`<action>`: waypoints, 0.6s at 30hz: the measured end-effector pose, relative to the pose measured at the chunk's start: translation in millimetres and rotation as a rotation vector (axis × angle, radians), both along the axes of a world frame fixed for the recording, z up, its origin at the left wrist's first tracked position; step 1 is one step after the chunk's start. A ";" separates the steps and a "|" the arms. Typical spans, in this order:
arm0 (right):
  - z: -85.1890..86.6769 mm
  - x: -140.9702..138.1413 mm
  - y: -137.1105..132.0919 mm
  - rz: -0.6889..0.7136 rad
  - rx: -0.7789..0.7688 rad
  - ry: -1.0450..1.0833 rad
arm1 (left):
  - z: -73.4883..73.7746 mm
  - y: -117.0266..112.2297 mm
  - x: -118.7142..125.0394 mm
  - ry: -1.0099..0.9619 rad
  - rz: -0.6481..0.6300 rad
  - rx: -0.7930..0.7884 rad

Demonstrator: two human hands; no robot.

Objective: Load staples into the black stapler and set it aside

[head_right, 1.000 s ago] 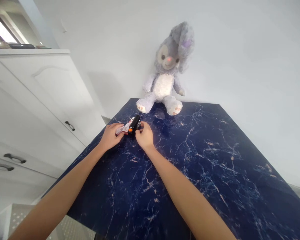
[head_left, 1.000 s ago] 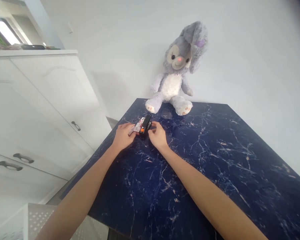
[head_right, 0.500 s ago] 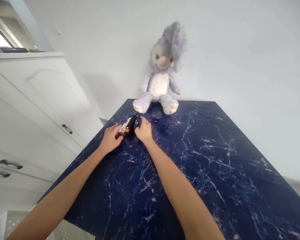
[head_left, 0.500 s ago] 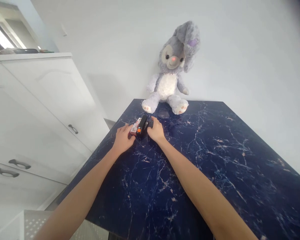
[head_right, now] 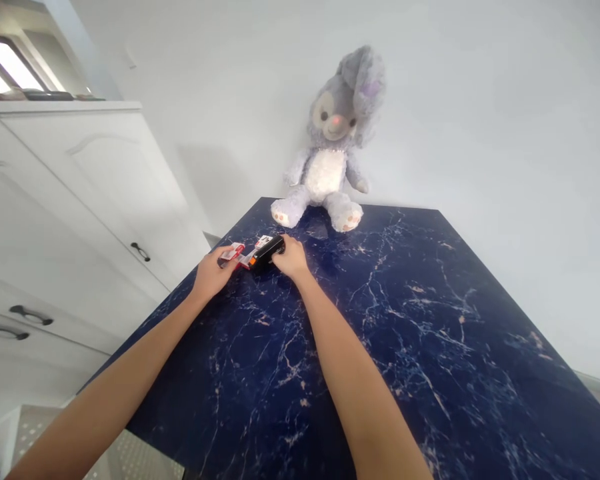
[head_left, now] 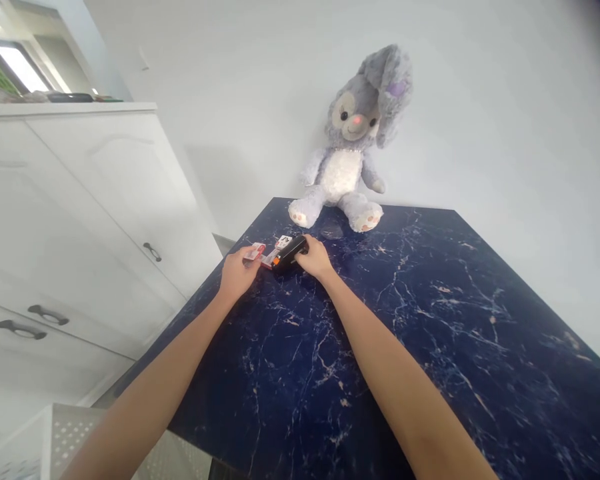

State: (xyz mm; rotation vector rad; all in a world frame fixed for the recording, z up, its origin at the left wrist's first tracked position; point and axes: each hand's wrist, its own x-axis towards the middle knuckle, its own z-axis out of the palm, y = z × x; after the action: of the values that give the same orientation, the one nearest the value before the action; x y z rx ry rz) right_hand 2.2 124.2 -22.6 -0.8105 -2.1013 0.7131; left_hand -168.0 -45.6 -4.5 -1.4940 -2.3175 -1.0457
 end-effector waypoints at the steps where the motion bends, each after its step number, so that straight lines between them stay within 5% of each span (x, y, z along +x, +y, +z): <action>1: 0.1 0.1 -0.4 -0.001 0.001 0.007 | -0.7 0.1 -4.2 0.003 0.017 -0.013; 7: -2.2 0.2 -0.3 -0.043 0.007 -0.029 | -6.7 2.7 -26.4 0.065 -0.022 -0.115; 12: -3.4 0.2 -0.6 -0.031 -0.003 -0.006 | -7.3 0.8 -36.8 -0.018 0.044 -0.051; 18: -10.2 8.4 13.5 0.171 -0.189 0.111 | -5.0 -1.3 -37.8 -0.006 0.079 -0.123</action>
State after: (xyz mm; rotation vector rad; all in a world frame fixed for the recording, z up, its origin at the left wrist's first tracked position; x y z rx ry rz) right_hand 10.6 137.6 -32.8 -0.6792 -2.0404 1.0380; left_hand -205.8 -46.9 -9.5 -1.4299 -2.4635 -0.9042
